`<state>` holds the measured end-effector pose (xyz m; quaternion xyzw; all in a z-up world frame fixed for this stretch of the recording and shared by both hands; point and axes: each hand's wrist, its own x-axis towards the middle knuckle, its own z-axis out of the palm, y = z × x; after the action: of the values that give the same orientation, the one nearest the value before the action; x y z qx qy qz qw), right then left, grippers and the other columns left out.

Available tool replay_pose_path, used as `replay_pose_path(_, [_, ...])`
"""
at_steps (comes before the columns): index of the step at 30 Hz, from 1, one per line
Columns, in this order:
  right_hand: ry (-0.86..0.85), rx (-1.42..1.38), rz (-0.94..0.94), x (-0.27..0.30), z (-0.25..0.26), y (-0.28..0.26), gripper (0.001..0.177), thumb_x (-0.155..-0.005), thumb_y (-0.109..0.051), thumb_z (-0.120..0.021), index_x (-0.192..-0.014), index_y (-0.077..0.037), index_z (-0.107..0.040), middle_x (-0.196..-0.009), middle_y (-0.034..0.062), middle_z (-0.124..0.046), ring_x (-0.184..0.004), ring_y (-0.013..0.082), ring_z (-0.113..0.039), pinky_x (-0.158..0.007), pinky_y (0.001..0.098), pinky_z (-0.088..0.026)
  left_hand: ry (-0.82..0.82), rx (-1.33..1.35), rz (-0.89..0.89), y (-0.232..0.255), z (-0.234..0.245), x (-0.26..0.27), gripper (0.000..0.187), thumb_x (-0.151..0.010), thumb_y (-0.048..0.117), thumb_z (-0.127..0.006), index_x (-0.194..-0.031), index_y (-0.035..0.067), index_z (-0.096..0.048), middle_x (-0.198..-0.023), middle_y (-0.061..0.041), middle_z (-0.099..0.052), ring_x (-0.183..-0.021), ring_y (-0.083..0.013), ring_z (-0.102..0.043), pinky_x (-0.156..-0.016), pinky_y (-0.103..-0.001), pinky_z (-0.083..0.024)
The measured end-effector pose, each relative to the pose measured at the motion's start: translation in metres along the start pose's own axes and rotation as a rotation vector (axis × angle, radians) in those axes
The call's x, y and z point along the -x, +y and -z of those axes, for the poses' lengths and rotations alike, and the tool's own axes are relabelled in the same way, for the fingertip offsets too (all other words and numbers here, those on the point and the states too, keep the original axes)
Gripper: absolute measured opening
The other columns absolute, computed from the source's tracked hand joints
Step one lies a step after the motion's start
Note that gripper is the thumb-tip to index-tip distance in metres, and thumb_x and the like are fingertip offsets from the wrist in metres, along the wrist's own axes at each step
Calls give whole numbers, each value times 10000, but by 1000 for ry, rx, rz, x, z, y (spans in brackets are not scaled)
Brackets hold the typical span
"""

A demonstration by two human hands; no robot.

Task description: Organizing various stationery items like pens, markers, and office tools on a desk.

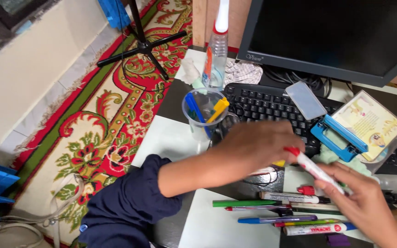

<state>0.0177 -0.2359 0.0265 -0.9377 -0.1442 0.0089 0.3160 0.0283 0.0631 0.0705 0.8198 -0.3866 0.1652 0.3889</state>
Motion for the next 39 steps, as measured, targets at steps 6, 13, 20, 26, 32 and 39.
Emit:
replay_pose_path(6, [48, 11, 241, -44, -8, -98, 314, -841, -185, -752, -1108, -21, -746, -1007, 55, -680, -787, 162, -624, -515, 286, -539, 18, -241, 68, 18, 96, 4, 152, -923, 261, -716, -1061, 200, -730, -946, 20, -706, -927, -214, -708, -726, -371, -528])
replay_pose_path(13, [-5, -188, 454, -90, -38, -185, 230, -908, -170, -682, -1062, -6, -727, -881, 109, -627, -730, 171, -619, -629, 340, -501, 258, 189, 71, 17, 144, 6, 222, -991, 231, -728, -1190, 135, -715, -1093, -12, -764, -926, -174, -748, -789, -292, -584])
replay_pose_path(20, [122, -146, 616, -134, -92, -188, 236, -896, -173, -774, -792, -13, -635, -635, 59, -539, -514, 162, -495, -503, 343, -405, 291, -171, 93, 8, 155, 17, 221, -935, 229, -737, -1100, 85, -704, -991, -91, -748, -864, -276, -737, -728, -361, -565])
replay_pose_path(26, [40, -119, 519, -141, -96, -200, 188, -854, -179, -799, -869, -38, -676, -597, 32, -549, -476, 144, -463, -470, 328, -391, 189, -316, 307, -31, 155, 19, 163, -861, 230, -735, -965, 105, -722, -816, -98, -745, -786, -318, -723, -663, -442, -530])
replay_pose_path(32, [-11, -188, 474, -140, -97, -198, 281, -846, -137, -780, -1107, -71, -699, -616, -6, -592, -496, 80, -459, -469, 276, -404, 119, -445, 330, -52, 141, 24, 74, -772, 168, -758, -843, 157, -738, -770, -55, -751, -763, -302, -720, -646, -462, -534])
replay_pose_path(39, [-2, -311, 494, -133, -84, -173, 281, -902, -77, -745, -1177, -76, -690, -698, -9, -564, -595, 42, -453, -527, 226, -400, 16, -503, 390, -65, 123, 24, 194, -701, 210, -827, -859, 155, -730, -754, -50, -739, -750, -303, -725, -650, -464, -538])
